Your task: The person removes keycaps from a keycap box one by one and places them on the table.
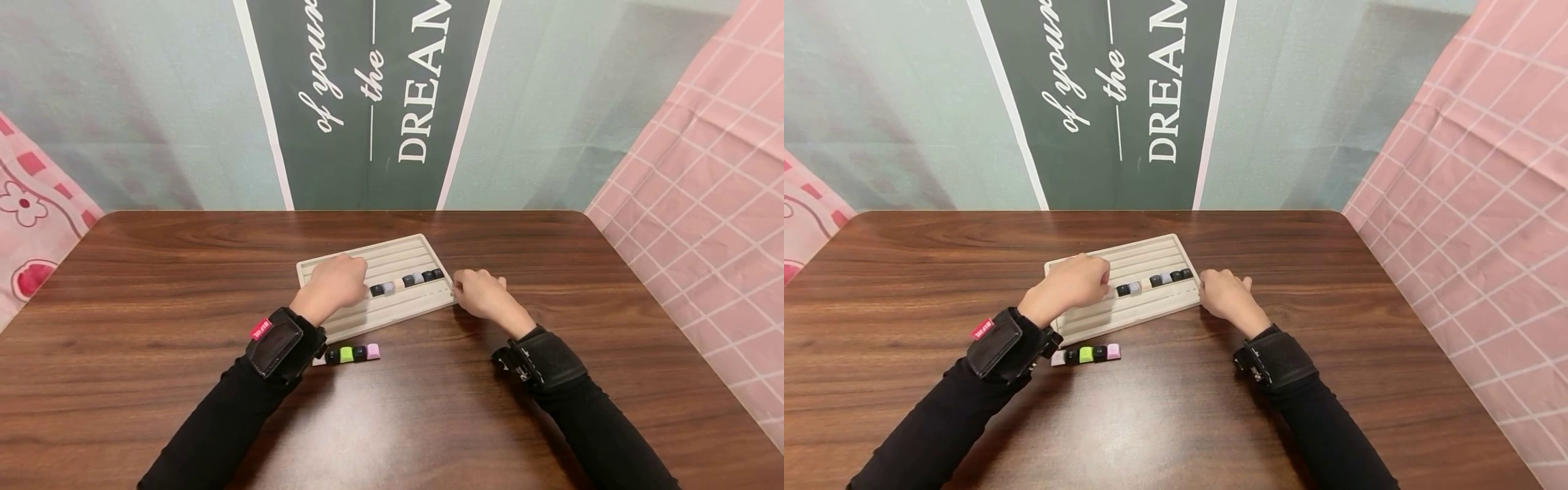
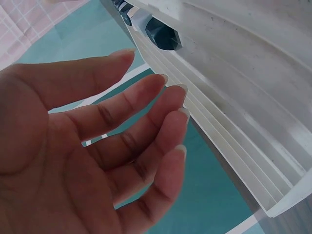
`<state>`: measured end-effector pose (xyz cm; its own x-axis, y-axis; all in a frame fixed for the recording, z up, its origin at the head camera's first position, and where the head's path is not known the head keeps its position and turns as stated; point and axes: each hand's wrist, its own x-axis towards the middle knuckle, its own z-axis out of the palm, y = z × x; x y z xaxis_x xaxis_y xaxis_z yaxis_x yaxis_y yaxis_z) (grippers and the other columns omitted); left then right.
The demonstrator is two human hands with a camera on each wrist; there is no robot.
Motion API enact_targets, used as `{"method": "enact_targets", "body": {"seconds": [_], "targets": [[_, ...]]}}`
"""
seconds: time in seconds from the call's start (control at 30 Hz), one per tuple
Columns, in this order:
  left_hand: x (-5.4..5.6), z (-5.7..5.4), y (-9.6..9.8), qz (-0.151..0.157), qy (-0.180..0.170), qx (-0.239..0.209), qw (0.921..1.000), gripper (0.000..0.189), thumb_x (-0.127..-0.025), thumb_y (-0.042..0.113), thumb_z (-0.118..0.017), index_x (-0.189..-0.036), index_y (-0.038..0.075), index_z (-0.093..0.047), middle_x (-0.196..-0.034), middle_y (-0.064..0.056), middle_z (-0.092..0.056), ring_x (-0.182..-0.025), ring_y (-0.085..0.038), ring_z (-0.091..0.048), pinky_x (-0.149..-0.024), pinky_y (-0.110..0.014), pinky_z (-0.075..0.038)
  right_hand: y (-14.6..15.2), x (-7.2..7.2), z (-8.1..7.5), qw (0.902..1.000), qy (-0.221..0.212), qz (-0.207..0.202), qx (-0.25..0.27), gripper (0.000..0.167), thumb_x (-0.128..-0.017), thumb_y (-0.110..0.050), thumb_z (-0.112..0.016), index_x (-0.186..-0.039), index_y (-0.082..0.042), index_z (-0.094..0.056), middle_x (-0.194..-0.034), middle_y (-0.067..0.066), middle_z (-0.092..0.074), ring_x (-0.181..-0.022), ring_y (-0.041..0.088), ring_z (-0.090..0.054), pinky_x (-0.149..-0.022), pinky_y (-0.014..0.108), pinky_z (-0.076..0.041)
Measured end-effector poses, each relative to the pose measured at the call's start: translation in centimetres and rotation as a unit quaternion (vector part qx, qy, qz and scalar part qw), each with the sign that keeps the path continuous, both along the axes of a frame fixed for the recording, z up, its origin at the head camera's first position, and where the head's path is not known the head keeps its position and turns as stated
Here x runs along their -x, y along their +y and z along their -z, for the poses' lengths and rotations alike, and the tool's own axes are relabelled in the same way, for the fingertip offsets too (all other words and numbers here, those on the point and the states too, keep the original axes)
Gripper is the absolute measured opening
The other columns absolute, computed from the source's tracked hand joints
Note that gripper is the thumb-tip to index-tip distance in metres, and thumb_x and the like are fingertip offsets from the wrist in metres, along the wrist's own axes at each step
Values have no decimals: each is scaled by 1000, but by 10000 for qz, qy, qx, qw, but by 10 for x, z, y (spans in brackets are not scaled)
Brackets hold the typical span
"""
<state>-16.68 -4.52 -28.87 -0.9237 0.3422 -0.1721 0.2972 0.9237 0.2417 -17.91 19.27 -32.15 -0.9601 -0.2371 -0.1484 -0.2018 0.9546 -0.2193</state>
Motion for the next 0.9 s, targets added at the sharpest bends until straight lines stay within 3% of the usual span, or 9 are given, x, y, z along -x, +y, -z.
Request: {"method": "enact_targets", "body": {"seconds": [0.3, 0.9], "targets": [[4, 3, 10, -64, -38, 240, 9997, 11, -82, 7, -53, -72, 8, -57, -72, -6, -53, -64, -20, -47, -48, -31, -35, 0, 0, 0, 10000, 6, 1, -2, 17, -89, -14, -51, -73, -10, -53, -69, 6, -54, -70, 26, -53, -63, 45, -32], [10, 8, 22, -117, -181, 332, 9992, 6, -83, 6, -54, -81, 6, -59, -77, -8, -55, -66, -20, -47, -50, -31, -37, 2, 0, 2, 10000, 23, 18, -8, 16, -89, -14, -51, -73, -10, -53, -68, 5, -53, -70, 26, -52, -63, 44, -32]]}}
